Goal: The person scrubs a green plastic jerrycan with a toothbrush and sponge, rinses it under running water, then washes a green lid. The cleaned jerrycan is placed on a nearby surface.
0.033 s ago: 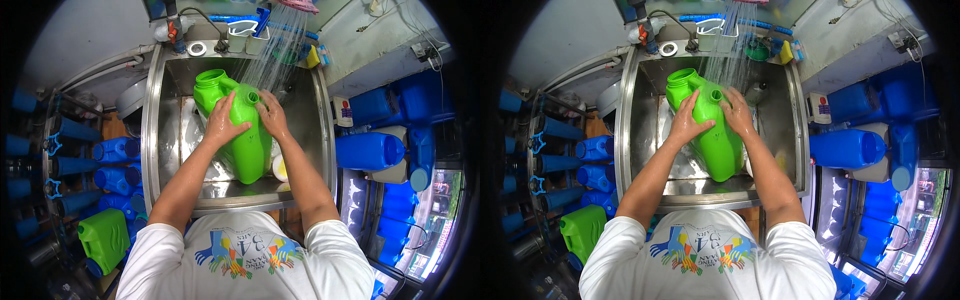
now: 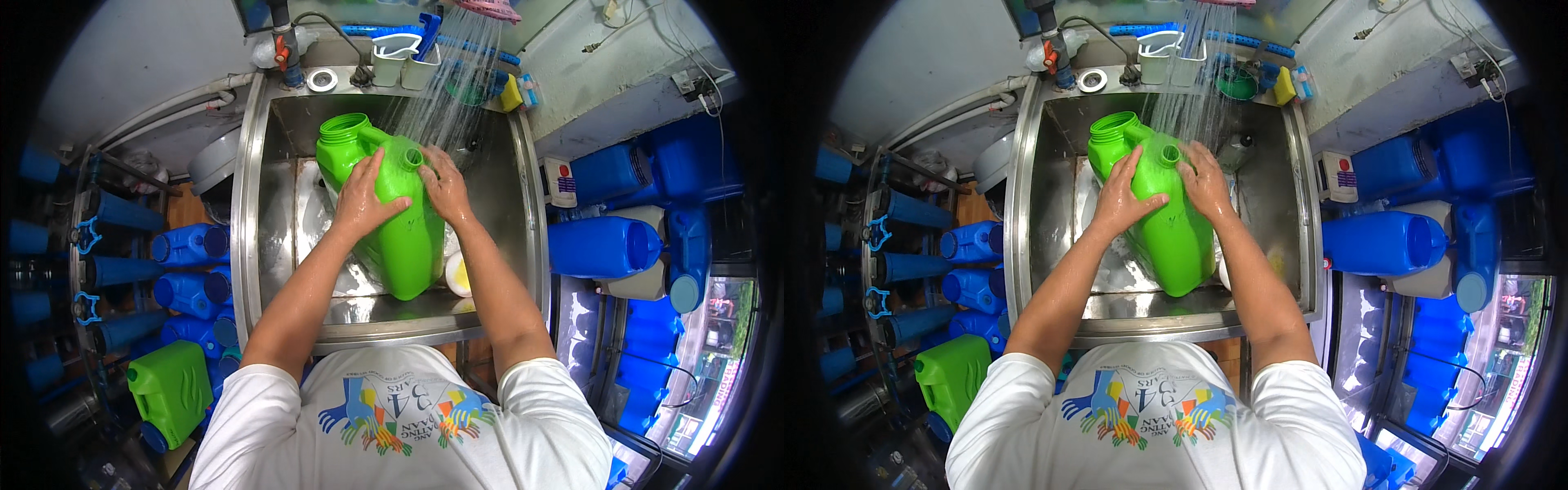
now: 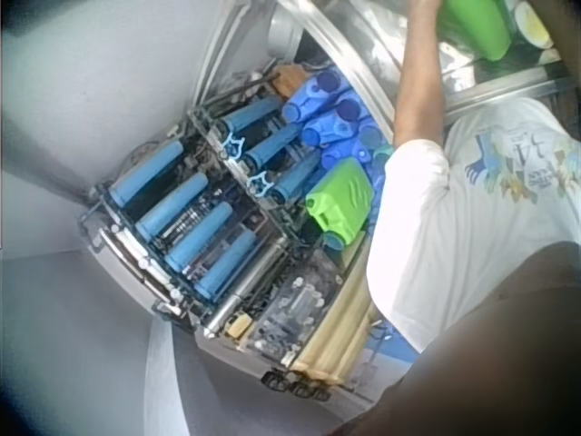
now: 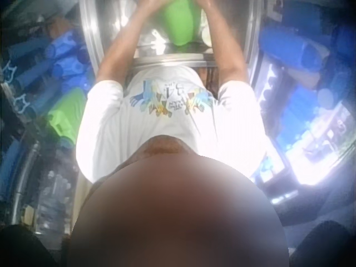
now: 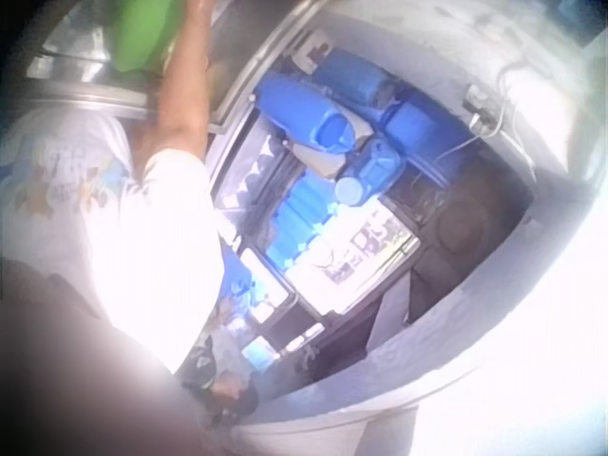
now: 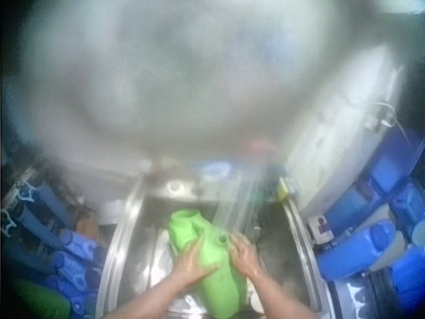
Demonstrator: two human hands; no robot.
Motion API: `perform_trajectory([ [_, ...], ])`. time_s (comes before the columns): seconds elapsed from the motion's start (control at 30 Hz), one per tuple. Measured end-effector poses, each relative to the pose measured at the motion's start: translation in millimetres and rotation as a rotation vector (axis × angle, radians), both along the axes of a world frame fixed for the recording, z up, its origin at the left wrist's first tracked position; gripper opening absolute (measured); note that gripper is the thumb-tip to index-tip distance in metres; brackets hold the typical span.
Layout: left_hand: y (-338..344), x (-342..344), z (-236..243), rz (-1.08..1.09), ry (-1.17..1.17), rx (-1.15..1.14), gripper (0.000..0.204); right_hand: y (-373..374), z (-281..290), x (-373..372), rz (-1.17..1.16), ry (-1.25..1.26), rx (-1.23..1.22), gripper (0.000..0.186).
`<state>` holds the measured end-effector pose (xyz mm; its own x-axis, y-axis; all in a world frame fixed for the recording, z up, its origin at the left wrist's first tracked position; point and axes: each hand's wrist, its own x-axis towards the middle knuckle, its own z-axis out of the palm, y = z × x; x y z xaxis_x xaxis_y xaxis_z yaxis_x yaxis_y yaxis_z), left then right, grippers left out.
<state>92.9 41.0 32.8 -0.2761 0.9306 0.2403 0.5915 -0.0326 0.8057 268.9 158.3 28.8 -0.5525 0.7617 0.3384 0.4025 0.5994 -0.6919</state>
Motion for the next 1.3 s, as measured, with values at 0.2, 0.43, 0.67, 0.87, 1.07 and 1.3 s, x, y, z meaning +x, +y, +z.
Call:
perform_trajectory([
  [0.2,22,-10,-18,-0.019,-0.05,-0.059,0.112,14,2,-22,-0.068,-0.094,0.163,0.049],
  [0.43,17,-6,-9,-0.038,0.121,-0.136,0.128,30,27,-51,-0.076,-0.236,-0.01,0.065],
  [0.67,11,-11,-4,-0.038,0.057,-0.161,0.126,35,19,-75,0.17,-0.115,0.258,0.048],
  [0.87,4,-4,-2,-0.129,0.06,-0.154,0.122,65,24,-83,0.104,-0.605,-0.115,0.04],
  [1.07,-20,7,-1,-0.305,0.203,-0.086,0.11,90,36,-72,0.418,-1.024,-0.403,0.055],
  [1.3,-2,-39,-35,0.072,-0.045,-0.133,0.085,29,17,-29,0.099,-0.572,-0.314,0.075],
])
